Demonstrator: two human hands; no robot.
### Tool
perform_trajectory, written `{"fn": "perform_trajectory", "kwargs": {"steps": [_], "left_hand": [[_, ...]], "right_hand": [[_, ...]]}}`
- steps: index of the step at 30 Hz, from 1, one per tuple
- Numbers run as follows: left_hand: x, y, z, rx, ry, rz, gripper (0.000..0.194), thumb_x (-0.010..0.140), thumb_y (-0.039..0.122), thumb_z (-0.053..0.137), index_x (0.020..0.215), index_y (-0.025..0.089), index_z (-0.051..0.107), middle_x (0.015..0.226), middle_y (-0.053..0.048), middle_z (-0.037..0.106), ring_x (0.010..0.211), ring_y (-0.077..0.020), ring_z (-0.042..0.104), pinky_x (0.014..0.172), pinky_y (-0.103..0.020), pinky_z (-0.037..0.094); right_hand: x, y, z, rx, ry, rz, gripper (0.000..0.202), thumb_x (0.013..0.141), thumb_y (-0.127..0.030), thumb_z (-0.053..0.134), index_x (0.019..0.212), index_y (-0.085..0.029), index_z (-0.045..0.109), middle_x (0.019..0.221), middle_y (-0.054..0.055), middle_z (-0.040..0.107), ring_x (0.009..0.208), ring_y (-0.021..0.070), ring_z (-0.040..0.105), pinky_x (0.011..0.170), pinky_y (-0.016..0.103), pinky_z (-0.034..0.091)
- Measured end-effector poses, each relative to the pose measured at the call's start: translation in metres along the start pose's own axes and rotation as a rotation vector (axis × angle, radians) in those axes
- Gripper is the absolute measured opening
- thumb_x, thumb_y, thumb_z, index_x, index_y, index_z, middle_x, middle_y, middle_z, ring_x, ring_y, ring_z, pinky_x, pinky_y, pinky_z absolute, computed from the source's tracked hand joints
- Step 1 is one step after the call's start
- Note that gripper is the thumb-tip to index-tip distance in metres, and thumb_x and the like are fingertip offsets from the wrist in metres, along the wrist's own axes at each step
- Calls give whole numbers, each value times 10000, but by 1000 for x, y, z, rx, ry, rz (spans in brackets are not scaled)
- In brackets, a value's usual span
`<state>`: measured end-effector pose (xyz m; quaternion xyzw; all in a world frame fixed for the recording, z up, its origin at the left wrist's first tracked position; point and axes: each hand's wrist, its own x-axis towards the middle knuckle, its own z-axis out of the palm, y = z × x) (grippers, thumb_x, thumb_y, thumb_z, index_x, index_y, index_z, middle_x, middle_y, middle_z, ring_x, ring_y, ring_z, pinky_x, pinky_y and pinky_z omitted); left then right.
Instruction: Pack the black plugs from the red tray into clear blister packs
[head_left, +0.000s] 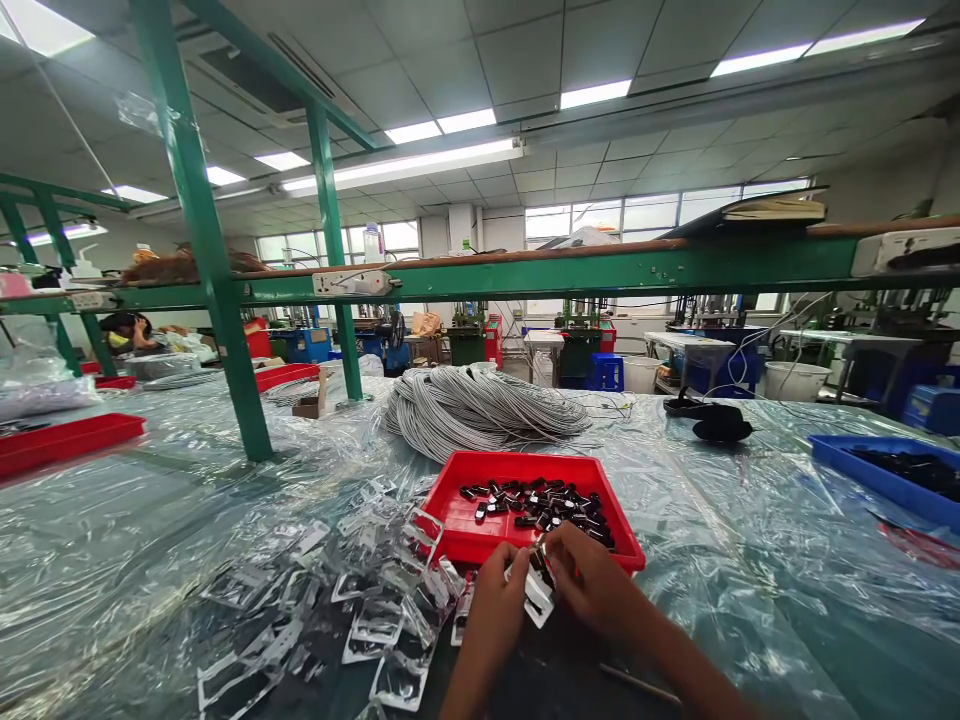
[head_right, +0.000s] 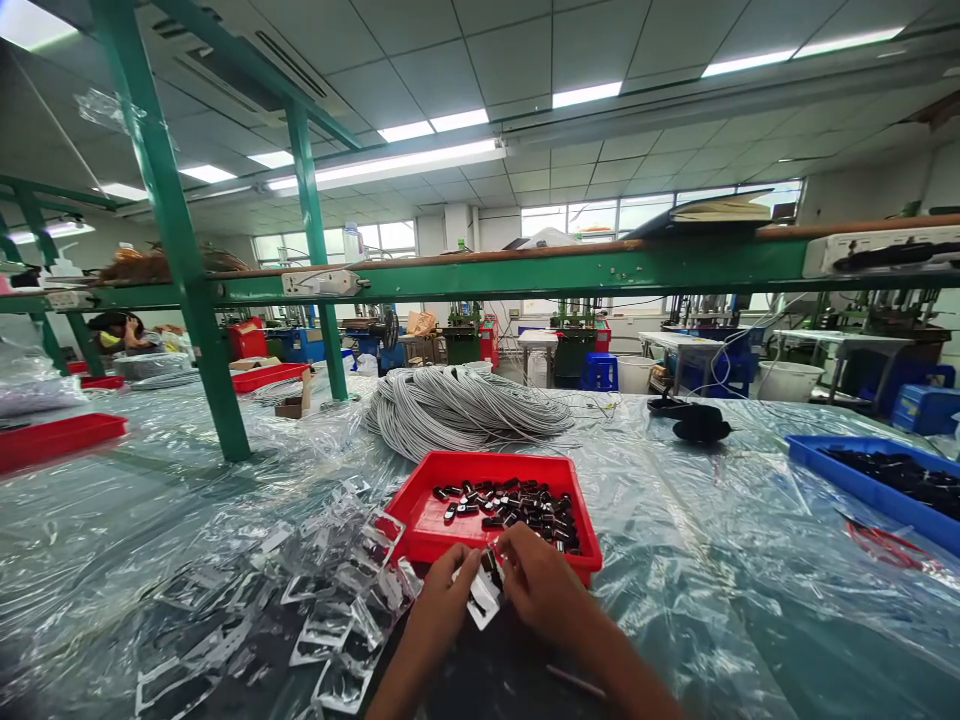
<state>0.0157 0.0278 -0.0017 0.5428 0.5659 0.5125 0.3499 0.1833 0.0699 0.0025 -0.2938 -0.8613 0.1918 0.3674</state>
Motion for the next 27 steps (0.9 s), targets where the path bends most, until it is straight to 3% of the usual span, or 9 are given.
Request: {"fn": "perform_trajectory", "kwargs": {"steps": [5,11,17,20,22,25,27], "left_hand": [[-1,1,-1,7,13,34,354,816,554,439,721,214,467,698,1,528,698,-194,504,668,-303,377],[-4,5,3,71,-17,100,344,846,541,426,737,217,466,691,11,530,664,-177,499,644,-283,369],[0,0,3,91,27,101,343,834,533,441,707,217,476,672,3,547,664,-181,518,643,-286,380],[4,-8,-2,86,82,51,379,832,569,441,704,216,491,662,-5,576,663,-192,544,641,-294,392],[6,-12,-6,25,87,17,403,819,601,466,720,213,514,660,-4,592,650,-191,558,629,-289,404],[9,-16,-7,-124,31,-30,391,791,595,550,804,205,573,703,-6,628,614,-180,579,597,-279,427],[10,-16,-6,-231,-27,-46,377,779,561,598,885,200,597,762,-14,657,598,-173,594,592,-281,452]], "right_hand": [[1,-9,2,-101,3,-47,70,955,-211,459,953,-212,529,942,21,541,723,155,527,690,287,403],[1,-4,11,-106,69,66,74,947,-231,487,916,-197,545,896,35,573,805,195,578,727,313,420],[4,-12,3,-122,93,32,111,902,-272,524,854,-195,589,849,42,621,729,200,597,670,316,436],[10,-7,-3,159,233,186,206,889,-397,545,888,-196,592,753,31,629,624,193,599,587,301,463],[13,4,-8,333,327,341,330,857,-486,555,1002,-192,589,807,54,661,628,208,630,571,310,496],[15,19,-13,221,423,424,483,769,-501,607,1126,-179,566,1031,118,665,680,218,650,683,372,528],[13,20,-15,89,408,413,433,780,-498,595,1067,-174,589,990,115,671,686,215,636,723,383,515]]}}
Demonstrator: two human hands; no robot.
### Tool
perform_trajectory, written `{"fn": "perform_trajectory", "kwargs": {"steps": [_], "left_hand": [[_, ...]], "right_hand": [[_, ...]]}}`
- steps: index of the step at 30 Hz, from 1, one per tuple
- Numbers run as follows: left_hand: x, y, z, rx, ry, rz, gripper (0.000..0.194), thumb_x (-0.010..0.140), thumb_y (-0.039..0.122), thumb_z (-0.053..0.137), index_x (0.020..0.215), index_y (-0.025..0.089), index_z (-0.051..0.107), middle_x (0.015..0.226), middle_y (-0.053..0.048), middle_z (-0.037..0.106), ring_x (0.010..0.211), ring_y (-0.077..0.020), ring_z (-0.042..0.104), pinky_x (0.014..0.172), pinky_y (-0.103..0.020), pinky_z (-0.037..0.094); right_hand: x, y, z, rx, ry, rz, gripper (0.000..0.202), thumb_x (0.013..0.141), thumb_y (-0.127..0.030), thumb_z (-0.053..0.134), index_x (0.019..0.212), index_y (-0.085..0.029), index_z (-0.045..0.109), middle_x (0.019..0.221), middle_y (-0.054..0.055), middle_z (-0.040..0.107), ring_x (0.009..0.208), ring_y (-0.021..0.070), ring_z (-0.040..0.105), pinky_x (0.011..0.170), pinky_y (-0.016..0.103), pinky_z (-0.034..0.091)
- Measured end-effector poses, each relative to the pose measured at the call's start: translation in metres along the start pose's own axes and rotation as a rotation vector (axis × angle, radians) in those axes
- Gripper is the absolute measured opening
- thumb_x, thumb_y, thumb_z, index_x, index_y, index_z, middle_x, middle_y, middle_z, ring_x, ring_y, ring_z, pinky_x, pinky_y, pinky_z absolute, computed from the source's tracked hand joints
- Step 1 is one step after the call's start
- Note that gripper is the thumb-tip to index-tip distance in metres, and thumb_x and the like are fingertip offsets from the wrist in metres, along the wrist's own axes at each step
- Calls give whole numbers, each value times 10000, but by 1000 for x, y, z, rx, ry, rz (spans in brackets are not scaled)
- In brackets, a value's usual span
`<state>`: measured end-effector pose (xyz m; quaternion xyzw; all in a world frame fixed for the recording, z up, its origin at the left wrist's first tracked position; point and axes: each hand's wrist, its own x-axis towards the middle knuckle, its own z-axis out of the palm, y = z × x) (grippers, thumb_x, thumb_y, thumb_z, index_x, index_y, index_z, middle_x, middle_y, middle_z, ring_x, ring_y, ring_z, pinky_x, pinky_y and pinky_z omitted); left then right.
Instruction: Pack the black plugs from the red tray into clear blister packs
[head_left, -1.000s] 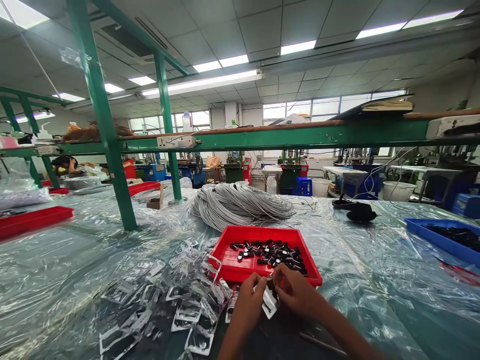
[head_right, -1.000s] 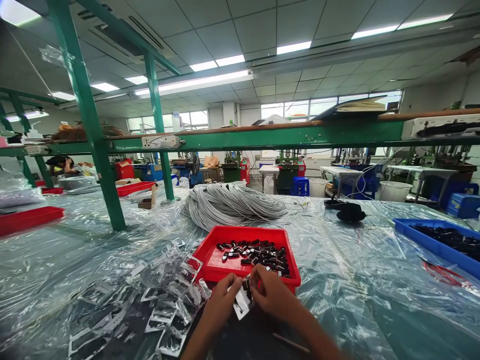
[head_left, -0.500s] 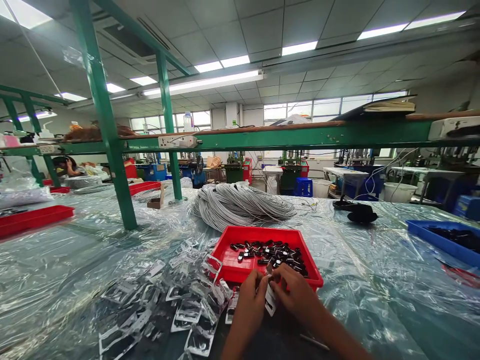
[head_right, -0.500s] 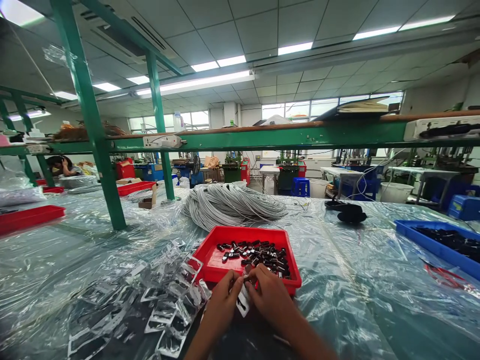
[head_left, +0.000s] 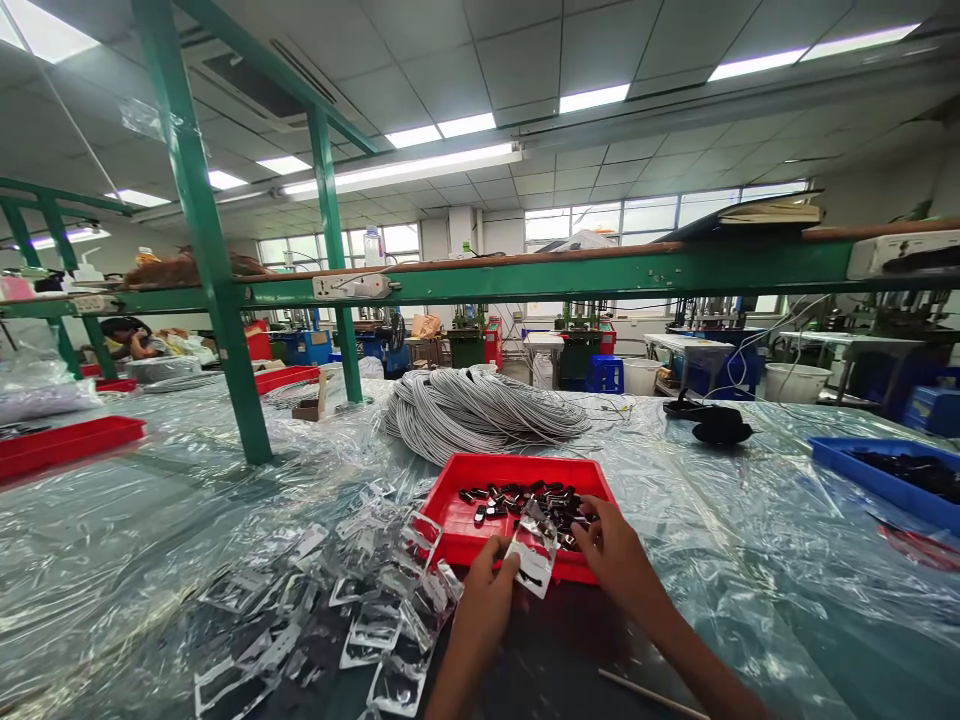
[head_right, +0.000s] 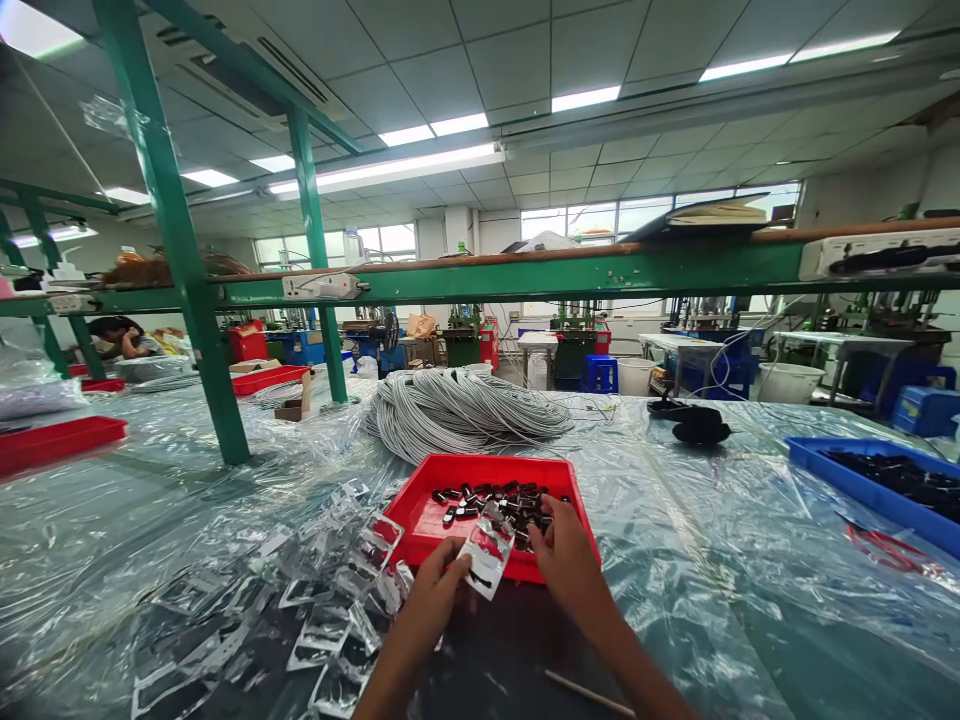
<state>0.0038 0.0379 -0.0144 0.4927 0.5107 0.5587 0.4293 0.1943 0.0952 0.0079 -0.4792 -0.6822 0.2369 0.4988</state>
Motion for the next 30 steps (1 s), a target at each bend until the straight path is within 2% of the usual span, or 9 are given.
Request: {"fn": "perform_trajectory", "kwargs": {"steps": [3,5,8,11,14,18,21,25,30], "left_hand": [[0,0,3,-136,-106,10,407,770,517,654,1008,190,601,891,-32,687,650,-171,635,655,-294,497],[-1,1,5,-198,-146,-1,440,769,512,676,1047,182,591,903,-33,691,692,-171,651,703,-299,512],[-2,6,3,-197,-162,-15,428,791,563,647,919,158,589,706,-10,657,641,-168,631,654,-286,509],[-5,13,0,-160,-198,63,410,838,572,598,812,166,556,605,17,600,568,-141,583,581,-249,470],[-10,19,2,-207,-226,144,359,868,519,599,828,166,557,605,29,587,532,-99,527,547,-205,412],[-17,23,10,-330,-294,170,359,869,504,603,760,169,537,528,50,514,455,-73,445,490,-191,344],[-16,23,10,-270,-260,145,404,849,559,593,726,182,516,477,65,471,414,-72,408,456,-190,330],[-11,22,6,-152,-154,78,451,800,639,583,749,198,508,475,67,492,380,-83,412,388,-184,304],[-10,20,8,-21,-120,81,431,813,609,557,746,183,531,505,52,522,384,-89,467,416,-195,352]], "right_hand": [[-8,-8,3,56,-270,56,374,845,-550,543,861,-180,596,721,50,651,600,192,603,583,311,485],[-13,-17,7,201,-439,115,401,843,-581,558,830,-180,575,642,11,614,499,158,552,455,257,421],[-16,-26,8,342,-434,105,411,821,-578,622,887,-177,567,655,-12,602,457,130,516,388,223,372],[-15,-31,6,416,-434,119,444,795,-598,663,870,-170,571,593,-33,565,441,118,498,394,213,370],[-20,-30,10,649,-508,260,482,747,-614,707,815,-154,581,543,-49,499,426,82,423,387,186,324],[-35,-23,32,953,-622,530,462,654,-555,763,692,-141,563,544,-48,452,415,30,301,366,144,213],[-36,-17,41,957,-552,522,479,676,-579,744,648,-151,531,516,-51,437,404,32,307,360,140,223],[-22,-12,31,736,-268,283,498,766,-660,667,749,-189,506,511,-65,473,375,81,404,344,186,348],[-17,-16,22,564,-251,141,478,813,-668,606,837,-204,489,567,-41,547,423,137,522,353,229,425]]}}
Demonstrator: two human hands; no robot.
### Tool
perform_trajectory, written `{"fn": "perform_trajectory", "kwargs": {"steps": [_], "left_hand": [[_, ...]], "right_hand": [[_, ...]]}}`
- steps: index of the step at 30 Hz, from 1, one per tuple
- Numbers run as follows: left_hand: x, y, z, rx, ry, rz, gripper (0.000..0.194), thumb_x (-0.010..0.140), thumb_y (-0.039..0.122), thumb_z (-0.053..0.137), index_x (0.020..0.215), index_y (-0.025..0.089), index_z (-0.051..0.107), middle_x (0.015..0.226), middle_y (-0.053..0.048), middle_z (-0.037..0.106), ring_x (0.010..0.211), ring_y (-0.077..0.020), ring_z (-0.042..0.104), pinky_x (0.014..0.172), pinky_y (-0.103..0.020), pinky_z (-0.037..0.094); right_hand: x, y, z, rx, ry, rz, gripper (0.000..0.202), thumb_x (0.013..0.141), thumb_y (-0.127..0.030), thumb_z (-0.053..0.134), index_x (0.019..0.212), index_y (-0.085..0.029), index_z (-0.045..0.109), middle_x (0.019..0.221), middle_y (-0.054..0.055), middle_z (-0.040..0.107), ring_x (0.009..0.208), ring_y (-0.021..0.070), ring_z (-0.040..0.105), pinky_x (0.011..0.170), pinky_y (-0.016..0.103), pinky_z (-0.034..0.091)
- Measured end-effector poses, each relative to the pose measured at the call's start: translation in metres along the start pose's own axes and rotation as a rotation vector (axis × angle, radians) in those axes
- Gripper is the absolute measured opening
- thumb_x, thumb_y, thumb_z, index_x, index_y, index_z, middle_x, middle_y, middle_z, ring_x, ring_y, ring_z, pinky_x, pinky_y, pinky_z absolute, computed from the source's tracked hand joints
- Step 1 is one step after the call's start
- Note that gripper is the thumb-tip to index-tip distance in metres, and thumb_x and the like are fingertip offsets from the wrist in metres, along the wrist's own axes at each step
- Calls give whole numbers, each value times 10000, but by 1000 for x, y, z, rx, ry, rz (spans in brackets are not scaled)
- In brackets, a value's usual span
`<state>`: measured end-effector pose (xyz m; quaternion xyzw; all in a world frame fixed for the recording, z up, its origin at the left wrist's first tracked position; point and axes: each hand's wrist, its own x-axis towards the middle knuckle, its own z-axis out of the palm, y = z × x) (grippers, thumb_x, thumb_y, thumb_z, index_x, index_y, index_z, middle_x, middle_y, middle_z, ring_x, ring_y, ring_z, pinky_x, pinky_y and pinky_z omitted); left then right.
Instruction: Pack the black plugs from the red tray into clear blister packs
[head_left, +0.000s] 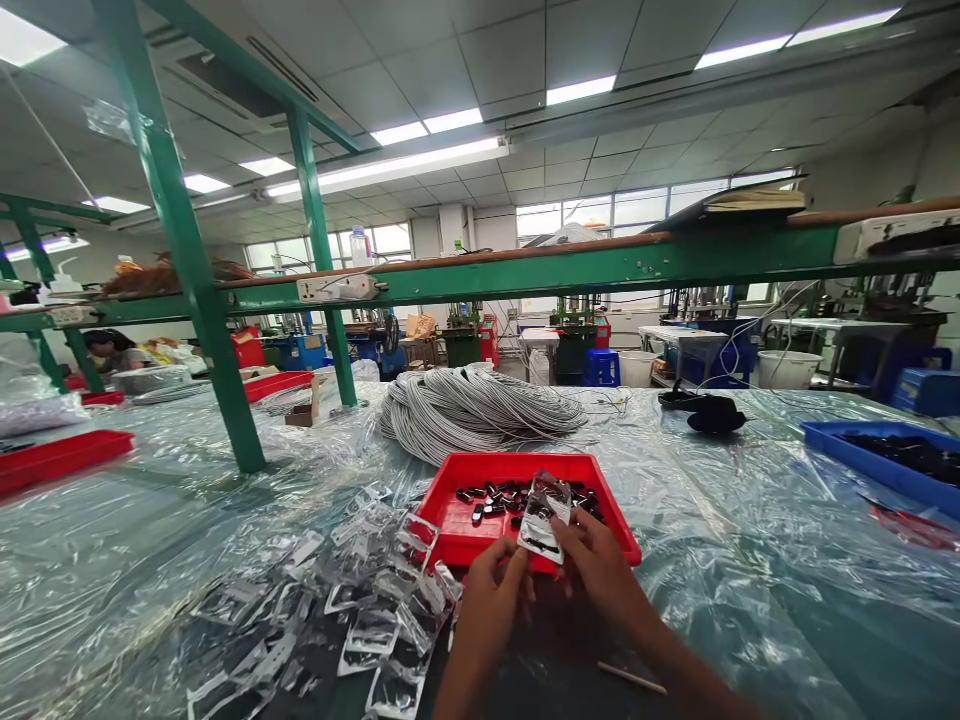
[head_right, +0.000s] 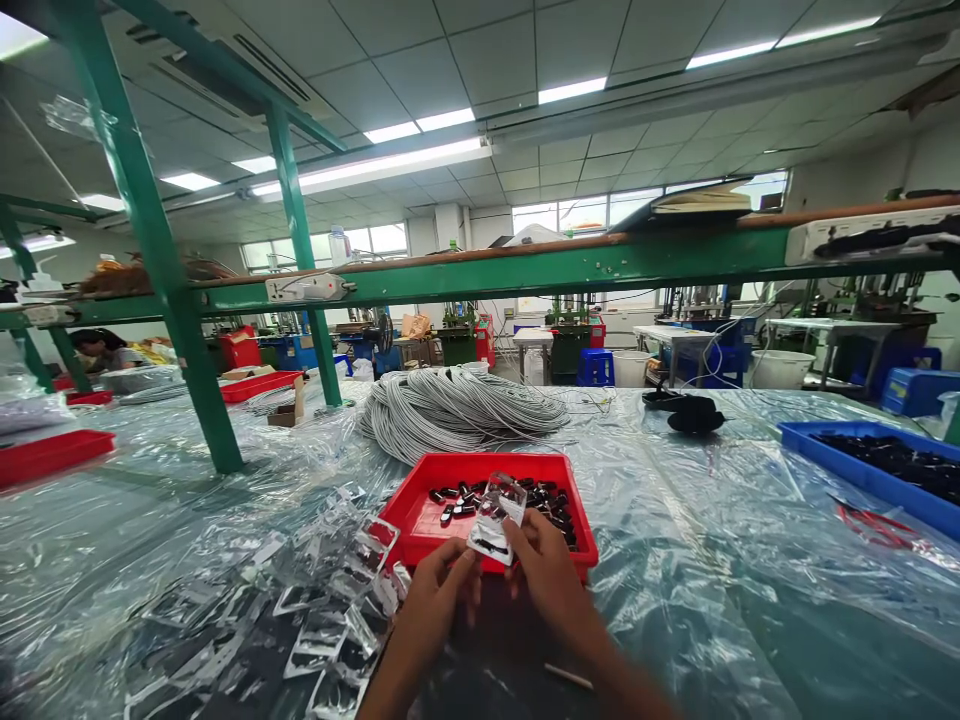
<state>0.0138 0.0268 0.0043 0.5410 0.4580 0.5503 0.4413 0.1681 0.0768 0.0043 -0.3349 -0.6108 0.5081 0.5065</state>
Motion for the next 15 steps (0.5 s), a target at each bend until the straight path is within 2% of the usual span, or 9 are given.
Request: {"fn": "perform_trajectory", "kwargs": {"steps": [5,9,12,14,15], "left_hand": [[2,-2,-2,-23,8,27,375,824,540,570,880,170,561,555,54,538,407,-97,495,429,-199,374],[4,-7,-4,-123,-33,23,316,819,492,589,828,180,542,537,58,528,403,-97,489,421,-200,392],[4,-8,-4,-156,-49,16,270,811,456,590,792,193,531,512,67,515,390,-99,479,397,-196,385],[3,-8,-4,-178,-54,17,236,810,422,585,783,194,532,499,70,510,382,-96,473,391,-191,382],[3,-8,-4,-193,-56,18,221,810,406,581,780,192,534,493,72,508,375,-91,466,387,-187,377]], "right_hand": [[-6,-1,6,-74,2,-49,430,870,-629,561,888,-204,501,625,-27,575,449,144,538,364,235,432],[-10,-4,3,-199,0,-107,393,916,-608,510,861,-220,476,663,-14,603,489,157,559,425,250,444],[-13,-9,3,-310,34,-200,360,932,-570,518,858,-218,498,694,0,627,610,183,606,570,272,473],[-14,-10,5,-309,43,-230,349,928,-553,539,853,-212,521,712,5,630,665,188,609,620,274,470],[-15,-11,7,-273,37,-205,358,919,-560,549,845,-210,528,693,-1,620,636,181,597,594,269,462]]}}
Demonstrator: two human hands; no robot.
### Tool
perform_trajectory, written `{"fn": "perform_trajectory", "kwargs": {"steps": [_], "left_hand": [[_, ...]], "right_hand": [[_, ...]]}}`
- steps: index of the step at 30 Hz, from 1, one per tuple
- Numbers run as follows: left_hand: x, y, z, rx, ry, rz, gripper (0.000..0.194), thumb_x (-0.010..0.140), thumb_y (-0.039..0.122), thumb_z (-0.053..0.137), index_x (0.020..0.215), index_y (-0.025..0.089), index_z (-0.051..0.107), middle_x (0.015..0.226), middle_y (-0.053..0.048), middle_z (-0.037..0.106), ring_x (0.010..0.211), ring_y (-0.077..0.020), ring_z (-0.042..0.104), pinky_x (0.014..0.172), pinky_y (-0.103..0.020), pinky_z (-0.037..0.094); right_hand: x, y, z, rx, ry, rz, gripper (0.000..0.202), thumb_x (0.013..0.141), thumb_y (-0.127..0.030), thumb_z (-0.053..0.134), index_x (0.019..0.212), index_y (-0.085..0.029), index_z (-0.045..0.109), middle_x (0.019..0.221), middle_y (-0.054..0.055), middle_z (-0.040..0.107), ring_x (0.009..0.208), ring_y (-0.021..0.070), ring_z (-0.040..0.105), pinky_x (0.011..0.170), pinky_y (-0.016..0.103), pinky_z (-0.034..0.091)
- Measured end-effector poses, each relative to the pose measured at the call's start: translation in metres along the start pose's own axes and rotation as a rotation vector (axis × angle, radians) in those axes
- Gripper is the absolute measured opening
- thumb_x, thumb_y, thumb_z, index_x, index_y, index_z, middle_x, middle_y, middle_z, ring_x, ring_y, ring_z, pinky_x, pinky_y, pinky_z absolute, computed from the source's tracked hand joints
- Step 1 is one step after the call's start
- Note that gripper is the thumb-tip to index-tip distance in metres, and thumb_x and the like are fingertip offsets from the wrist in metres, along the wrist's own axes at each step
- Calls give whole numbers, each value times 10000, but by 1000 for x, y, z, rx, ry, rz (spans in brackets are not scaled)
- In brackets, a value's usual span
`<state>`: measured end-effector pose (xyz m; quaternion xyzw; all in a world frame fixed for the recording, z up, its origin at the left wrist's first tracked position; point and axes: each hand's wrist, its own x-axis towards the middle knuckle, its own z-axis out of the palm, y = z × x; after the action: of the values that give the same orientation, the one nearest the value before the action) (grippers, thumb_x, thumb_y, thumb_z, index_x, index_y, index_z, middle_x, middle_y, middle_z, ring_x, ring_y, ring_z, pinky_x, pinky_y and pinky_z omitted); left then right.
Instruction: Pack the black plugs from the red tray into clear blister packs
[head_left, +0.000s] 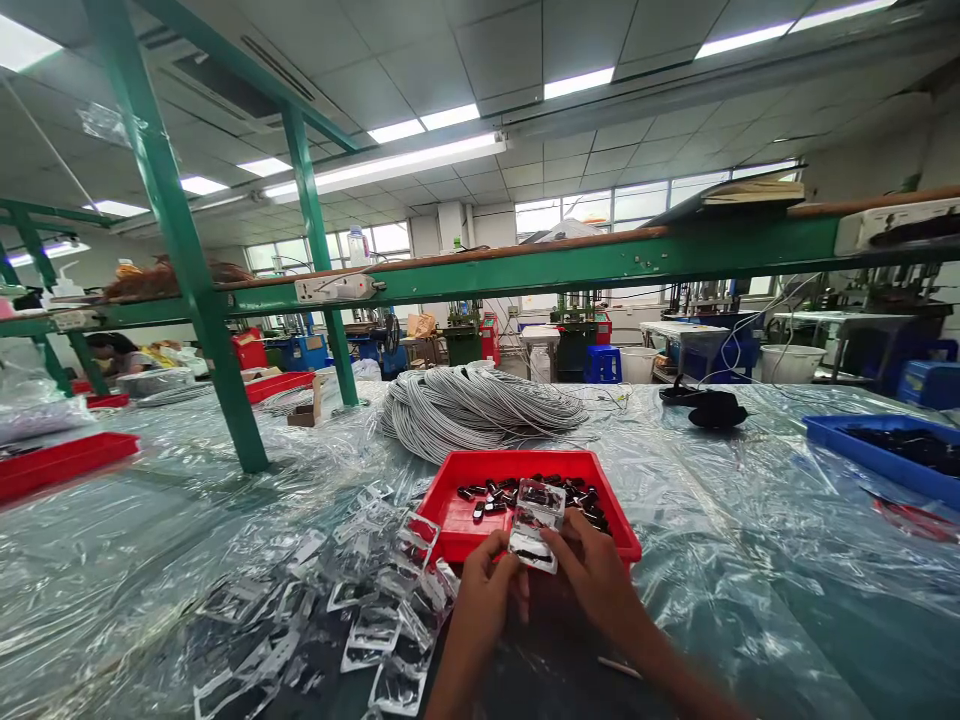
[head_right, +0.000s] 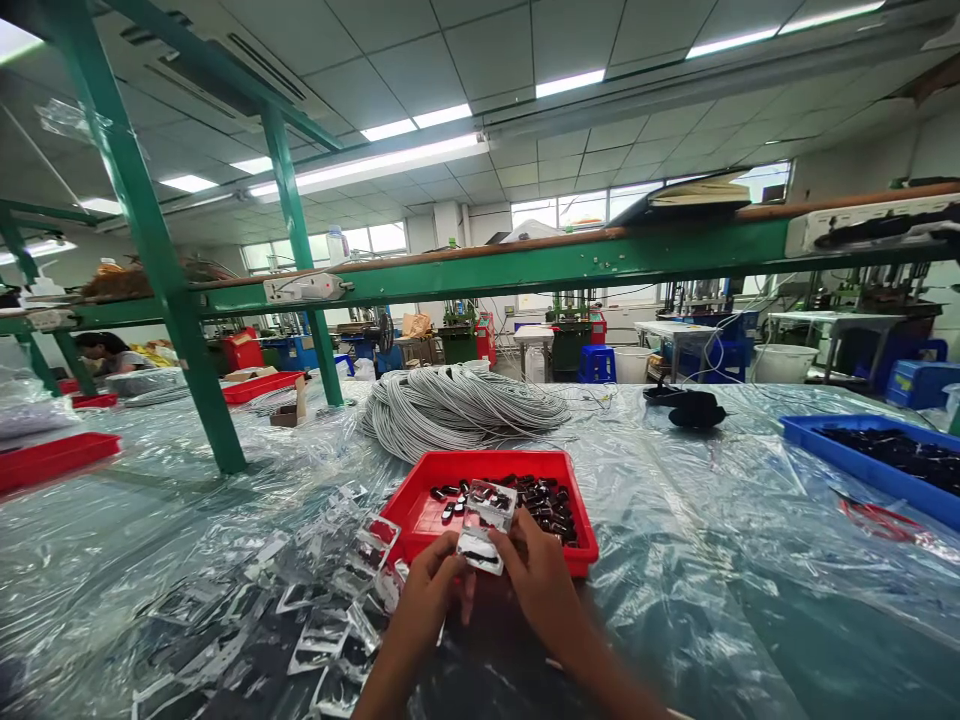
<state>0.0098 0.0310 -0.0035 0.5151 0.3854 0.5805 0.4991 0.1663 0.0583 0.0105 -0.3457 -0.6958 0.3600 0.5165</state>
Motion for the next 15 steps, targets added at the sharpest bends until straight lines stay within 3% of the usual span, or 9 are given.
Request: {"fn": "perform_trajectory", "kwargs": {"steps": [3,6,9,11,13,15], "left_hand": [[-1,-2,1,-58,6,10,197,815,376,565,775,186,535,490,73,515,343,-64,414,359,-164,330],[-2,-4,3,-105,27,7,210,795,385,565,737,190,515,512,62,544,333,-51,366,325,-155,282],[-2,-4,6,-31,65,-21,234,781,414,561,714,201,493,458,75,503,317,-57,346,317,-157,259],[-2,-3,7,75,104,-38,242,790,428,550,717,209,479,407,94,448,301,-64,342,324,-160,251],[-3,-1,8,172,150,-41,238,797,424,540,712,218,458,388,103,421,298,-70,345,333,-166,254],[-4,2,8,230,180,-35,225,795,404,535,700,223,442,393,104,413,310,-76,352,343,-171,260]], "right_hand": [[-1,1,9,246,-84,222,456,855,-645,576,784,-196,539,558,-33,533,449,129,477,426,236,379],[-1,6,16,519,-235,446,560,752,-720,623,711,-166,551,563,-31,498,418,77,383,387,200,317],[2,9,10,455,-320,504,586,728,-753,590,718,-170,530,584,-20,505,422,83,396,400,211,325],[5,6,-1,168,-208,409,515,771,-709,557,788,-198,499,564,-32,493,437,126,443,424,238,341],[7,2,-11,-182,3,199,398,806,-599,585,840,-221,464,596,-36,491,508,158,480,488,257,356],[7,-3,-17,-385,47,-30,299,828,-475,623,852,-225,461,660,-31,503,574,156,474,548,260,351]]}}
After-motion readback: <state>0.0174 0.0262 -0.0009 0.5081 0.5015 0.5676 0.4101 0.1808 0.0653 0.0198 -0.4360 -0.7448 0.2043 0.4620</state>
